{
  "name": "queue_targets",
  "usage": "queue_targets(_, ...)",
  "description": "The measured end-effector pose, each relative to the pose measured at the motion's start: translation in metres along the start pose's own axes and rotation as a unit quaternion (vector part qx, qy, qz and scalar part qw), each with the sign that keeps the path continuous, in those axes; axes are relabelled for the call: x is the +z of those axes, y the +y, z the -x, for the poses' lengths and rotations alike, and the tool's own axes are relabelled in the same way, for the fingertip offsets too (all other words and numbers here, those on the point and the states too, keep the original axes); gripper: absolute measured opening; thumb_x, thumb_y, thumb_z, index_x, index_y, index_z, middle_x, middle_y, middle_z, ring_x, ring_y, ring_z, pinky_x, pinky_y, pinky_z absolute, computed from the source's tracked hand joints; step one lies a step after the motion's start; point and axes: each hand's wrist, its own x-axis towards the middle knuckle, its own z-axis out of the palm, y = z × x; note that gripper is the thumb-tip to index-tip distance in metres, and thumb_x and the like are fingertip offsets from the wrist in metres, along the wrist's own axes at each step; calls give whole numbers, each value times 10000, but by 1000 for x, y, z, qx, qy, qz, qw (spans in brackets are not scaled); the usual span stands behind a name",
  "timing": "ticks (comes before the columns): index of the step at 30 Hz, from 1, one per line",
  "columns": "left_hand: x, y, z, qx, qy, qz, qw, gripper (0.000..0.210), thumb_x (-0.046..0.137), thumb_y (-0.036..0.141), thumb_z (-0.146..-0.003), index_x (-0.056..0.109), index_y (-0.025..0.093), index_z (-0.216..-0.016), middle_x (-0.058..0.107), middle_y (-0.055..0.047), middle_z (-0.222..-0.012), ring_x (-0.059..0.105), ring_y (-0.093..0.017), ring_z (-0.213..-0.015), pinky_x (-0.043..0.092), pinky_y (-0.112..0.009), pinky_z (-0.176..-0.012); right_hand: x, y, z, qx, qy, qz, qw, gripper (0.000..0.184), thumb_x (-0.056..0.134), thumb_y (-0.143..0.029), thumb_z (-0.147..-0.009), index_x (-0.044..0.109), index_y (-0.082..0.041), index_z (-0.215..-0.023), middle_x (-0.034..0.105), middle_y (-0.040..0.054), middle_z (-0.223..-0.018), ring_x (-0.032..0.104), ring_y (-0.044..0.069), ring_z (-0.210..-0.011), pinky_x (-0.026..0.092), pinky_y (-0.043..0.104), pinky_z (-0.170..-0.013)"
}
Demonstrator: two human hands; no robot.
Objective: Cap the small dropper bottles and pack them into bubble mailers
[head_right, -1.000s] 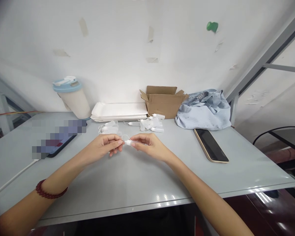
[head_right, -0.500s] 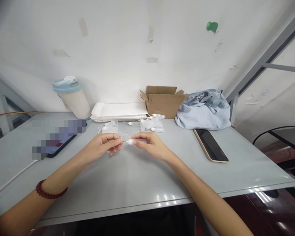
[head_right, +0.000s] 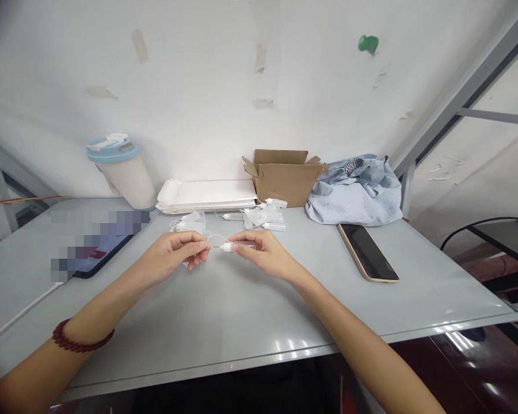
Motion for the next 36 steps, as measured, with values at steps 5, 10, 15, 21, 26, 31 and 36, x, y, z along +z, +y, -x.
queue_targets(5,2,-1,-1,0,-20,-13,1000,291,545,425,-825,600,166,-703,622,1,-703,489,-101,-573,401,-243,-568,1,1,1,-6,-4,-4,1000,224,575,-356,-850,693,-197,-955,674,37,-942,585,145,-813,459,278,-714)
queue_targets(10,3,-3,-2,-2,-15,-11,1000,284,555,428,-822,604,168,-720,624,3,-708,489,-99,-577,398,-239,-565,2,2,0,-1,-12,-2,1000,208,568,-337,-858,688,-197,-955,673,34,-953,589,145,-827,453,278,-720)
queue_targets(15,3,-4,0,5,-17,-10,1000,282,555,424,-825,604,169,-714,622,6,-701,488,-101,-578,398,-239,-566,1,2,0,-9,-10,8,1000,208,559,-333,-863,688,-205,-964,677,29,-955,592,152,-853,451,282,-737)
queue_targets(21,6,-4,0,12,-8,-41,999,252,554,395,-826,599,176,-711,629,12,-700,500,-105,-601,405,-235,-596,0,3,1,-10,-9,22,1000,202,559,-329,-862,691,-212,-961,677,24,-951,588,150,-850,445,274,-720)
queue_targets(26,9,-7,0,15,-12,-50,999,250,547,403,-829,608,180,-733,631,12,-695,506,-112,-609,404,-236,-602,3,2,1,3,-7,38,999,217,554,-350,-866,688,-206,-957,668,20,-929,557,124,-757,421,250,-648)
queue_targets(31,12,-12,0,34,-14,-56,998,251,536,399,-839,604,180,-739,623,11,-693,487,-111,-598,392,-236,-586,6,3,3,22,-5,42,999,228,541,-360,-872,676,-193,-947,649,14,-889,497,89,-633,392,235,-580)
queue_targets(36,14,-16,0,33,-12,-57,998,253,521,397,-850,587,180,-737,612,14,-696,470,-106,-583,383,-234,-564,10,5,3,23,-4,26,999,200,546,-330,-867,655,-179,-940,643,27,-910,540,107,-702,409,236,-602)
